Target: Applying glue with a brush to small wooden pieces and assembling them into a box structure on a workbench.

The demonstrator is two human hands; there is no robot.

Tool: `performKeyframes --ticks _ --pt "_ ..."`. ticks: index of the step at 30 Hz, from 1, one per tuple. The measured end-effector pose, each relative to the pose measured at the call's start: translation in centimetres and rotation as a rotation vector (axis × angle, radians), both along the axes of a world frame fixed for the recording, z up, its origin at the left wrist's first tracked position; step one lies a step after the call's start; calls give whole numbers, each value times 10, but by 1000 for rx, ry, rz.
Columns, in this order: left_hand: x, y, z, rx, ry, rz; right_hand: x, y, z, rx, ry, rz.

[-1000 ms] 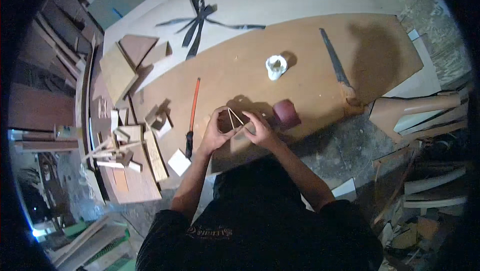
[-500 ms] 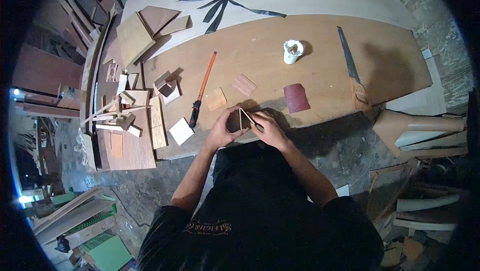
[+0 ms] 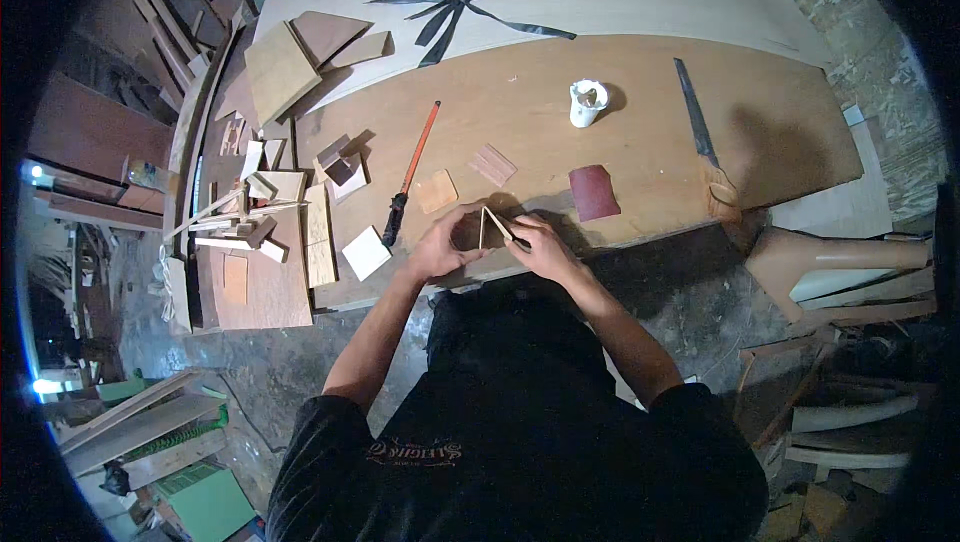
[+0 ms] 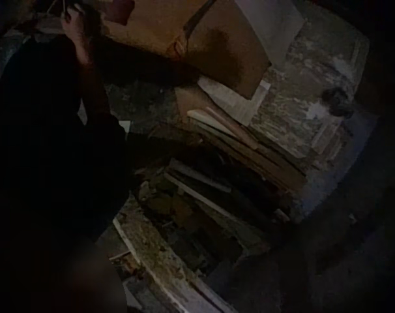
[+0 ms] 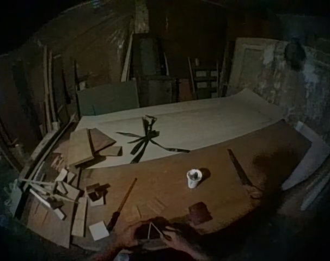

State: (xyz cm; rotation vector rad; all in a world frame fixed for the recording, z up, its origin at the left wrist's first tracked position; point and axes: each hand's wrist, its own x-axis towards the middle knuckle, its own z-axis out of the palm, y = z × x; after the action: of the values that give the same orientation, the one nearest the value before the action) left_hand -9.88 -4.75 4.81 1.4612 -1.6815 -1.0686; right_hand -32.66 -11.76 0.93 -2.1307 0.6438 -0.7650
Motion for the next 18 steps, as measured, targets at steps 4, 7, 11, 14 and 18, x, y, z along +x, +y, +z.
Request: performKeyframes --ticks 4,7,11,14,18 --pt "-4 1 6 -21 2 26 -2 -1 -1 -8 64 1" --pt "-6 3 7 -7 6 37 0 1 -4 6 31 -12" --pt "-9 4 6 10 8 45 0 2 -4 5 11 -9" --pt "-10 5 -1 16 -7 72 -1 2 0 15 19 -8" --pt "-13 6 -8 -22 189 79 -1 2 0 85 4 2"
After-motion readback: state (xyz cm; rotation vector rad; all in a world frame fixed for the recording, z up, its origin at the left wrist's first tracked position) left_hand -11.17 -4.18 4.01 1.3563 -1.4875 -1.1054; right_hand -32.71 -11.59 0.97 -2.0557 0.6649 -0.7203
